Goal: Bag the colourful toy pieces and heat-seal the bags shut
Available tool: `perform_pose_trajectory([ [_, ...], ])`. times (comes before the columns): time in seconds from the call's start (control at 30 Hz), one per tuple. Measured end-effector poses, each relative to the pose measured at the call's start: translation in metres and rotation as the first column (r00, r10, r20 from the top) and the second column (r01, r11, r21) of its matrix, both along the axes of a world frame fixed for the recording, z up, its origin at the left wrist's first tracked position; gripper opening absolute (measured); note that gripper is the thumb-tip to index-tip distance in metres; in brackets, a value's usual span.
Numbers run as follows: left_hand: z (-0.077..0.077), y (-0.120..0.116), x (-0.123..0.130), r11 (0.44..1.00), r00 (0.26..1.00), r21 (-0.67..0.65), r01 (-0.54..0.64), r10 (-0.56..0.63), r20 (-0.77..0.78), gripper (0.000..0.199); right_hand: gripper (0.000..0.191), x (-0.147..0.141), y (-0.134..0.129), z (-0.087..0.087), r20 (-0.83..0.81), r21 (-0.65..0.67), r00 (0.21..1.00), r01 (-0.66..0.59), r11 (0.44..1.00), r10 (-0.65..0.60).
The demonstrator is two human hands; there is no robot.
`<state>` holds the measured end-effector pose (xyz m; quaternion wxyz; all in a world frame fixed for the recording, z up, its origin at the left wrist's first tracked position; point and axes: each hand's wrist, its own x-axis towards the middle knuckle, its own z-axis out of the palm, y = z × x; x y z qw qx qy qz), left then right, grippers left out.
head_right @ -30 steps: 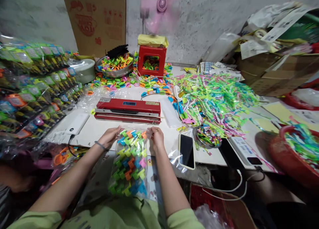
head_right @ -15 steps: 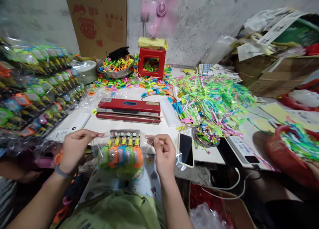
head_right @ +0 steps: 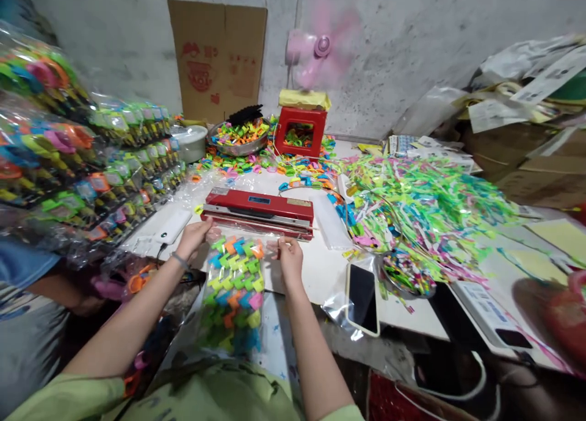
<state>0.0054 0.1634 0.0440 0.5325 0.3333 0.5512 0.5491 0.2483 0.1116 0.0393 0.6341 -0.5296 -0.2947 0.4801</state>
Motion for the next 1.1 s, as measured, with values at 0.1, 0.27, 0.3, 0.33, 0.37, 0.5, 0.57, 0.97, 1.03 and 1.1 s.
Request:
perform_pose_trajectory([
  [0.1,-0.011,0.015,-0.008,0.999,0.997,-0.044,-0.008,0.012,0.080,0.042,0.031,-0.008,0.021,-0.012,-0.019,-0.014,1.000,0.015,1.000,-0.015],
  [0.27,-0.035,0.024,-0.015,0.990,0.983,-0.116,-0.079,0.096,0.158,0.045,0.018,-0.017,0.044,-0.038,-0.115,-0.186,0.993,0.019,0.982,-0.041],
  [0.3,-0.041,0.024,-0.015,0.986,0.979,-0.139,-0.097,0.120,0.166,0.044,0.017,-0.019,0.046,-0.044,-0.152,-0.220,0.987,0.009,0.976,-0.044],
  [0.33,-0.047,0.023,-0.015,0.980,0.974,-0.162,-0.111,0.140,0.178,0.044,0.016,-0.020,0.047,-0.050,-0.184,-0.246,0.982,0.000,0.969,-0.047],
  [0.37,-0.052,0.021,-0.015,0.976,0.969,-0.183,-0.119,0.154,0.193,0.043,0.015,-0.021,0.048,-0.055,-0.212,-0.264,0.976,-0.013,0.964,-0.045],
  [0.5,-0.063,0.010,-0.011,0.966,0.947,-0.253,-0.055,0.131,0.293,0.036,0.021,-0.021,0.049,-0.065,-0.342,-0.295,0.937,-0.182,0.938,0.074],
  [0.57,-0.062,0.006,-0.010,0.963,0.932,-0.270,-0.012,0.108,0.346,0.031,0.024,-0.021,0.048,-0.061,-0.403,-0.302,0.907,-0.258,0.918,0.122],
  [0.97,0.017,-0.085,-0.037,0.949,0.920,0.057,-0.311,0.285,0.269,0.037,0.030,-0.047,-0.010,0.027,-0.195,-0.061,0.977,-0.097,0.993,0.083],
  [1.03,0.029,-0.106,-0.044,0.920,0.913,0.099,-0.380,0.357,0.196,0.043,0.030,-0.054,-0.025,0.041,-0.135,0.016,0.986,-0.095,0.995,0.097],
  [1.1,0.038,-0.123,-0.053,0.887,0.894,0.119,-0.446,0.434,0.111,0.045,0.030,-0.062,-0.037,0.050,-0.079,0.067,0.988,-0.126,0.990,0.131],
])
